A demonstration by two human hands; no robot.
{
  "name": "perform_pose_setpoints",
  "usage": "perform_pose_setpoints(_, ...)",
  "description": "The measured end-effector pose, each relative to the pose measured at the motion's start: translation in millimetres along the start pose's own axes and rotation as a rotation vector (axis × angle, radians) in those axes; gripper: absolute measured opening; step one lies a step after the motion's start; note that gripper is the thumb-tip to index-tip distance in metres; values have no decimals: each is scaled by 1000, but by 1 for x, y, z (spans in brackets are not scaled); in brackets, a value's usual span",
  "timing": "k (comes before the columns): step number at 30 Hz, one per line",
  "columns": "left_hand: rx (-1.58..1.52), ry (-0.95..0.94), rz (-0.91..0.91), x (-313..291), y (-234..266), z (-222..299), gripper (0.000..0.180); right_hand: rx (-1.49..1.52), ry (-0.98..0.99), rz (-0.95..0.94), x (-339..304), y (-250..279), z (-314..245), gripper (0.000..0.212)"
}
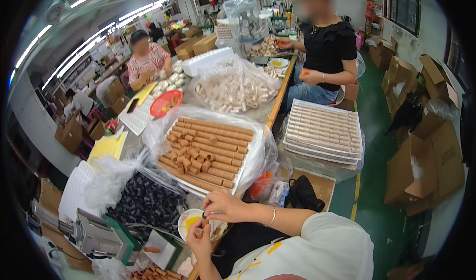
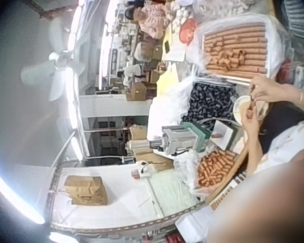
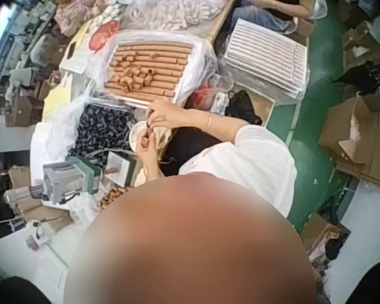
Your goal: Apply adhesive to small cylindrical components and insert black pins or rods into them at a manufacturing station.
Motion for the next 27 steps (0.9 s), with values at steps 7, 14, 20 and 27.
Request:
perform_pose_setpoints(7, 125, -155, 54, -8, 2, 9, 27, 111, -78, -76, 11, -18, -7, 12)
perform_pose_setpoints(14, 369, -353, 107, -12, 5, 20, 27, 26, -147, 42, 4, -38, -21, 12)
perform_pose_setpoints(20, 55, -70, 125, -18, 29, -3, 26, -19, -71, 46, 7, -46, -38, 14)
perform_pose_setpoints(27, -340, 55, -12, -28, 49, -16, 27, 196, -78, -68, 3, -47, -38, 26)
Point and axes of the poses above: each hand's wrist, its own x-axis towards the middle knuckle, its own y-axis out of the back of the hand, z = x × y, the point moved 1 cm from there along x, towards the middle knuckle, and after that the axes turned 9 degrees about -y, right-handed, at the moved point
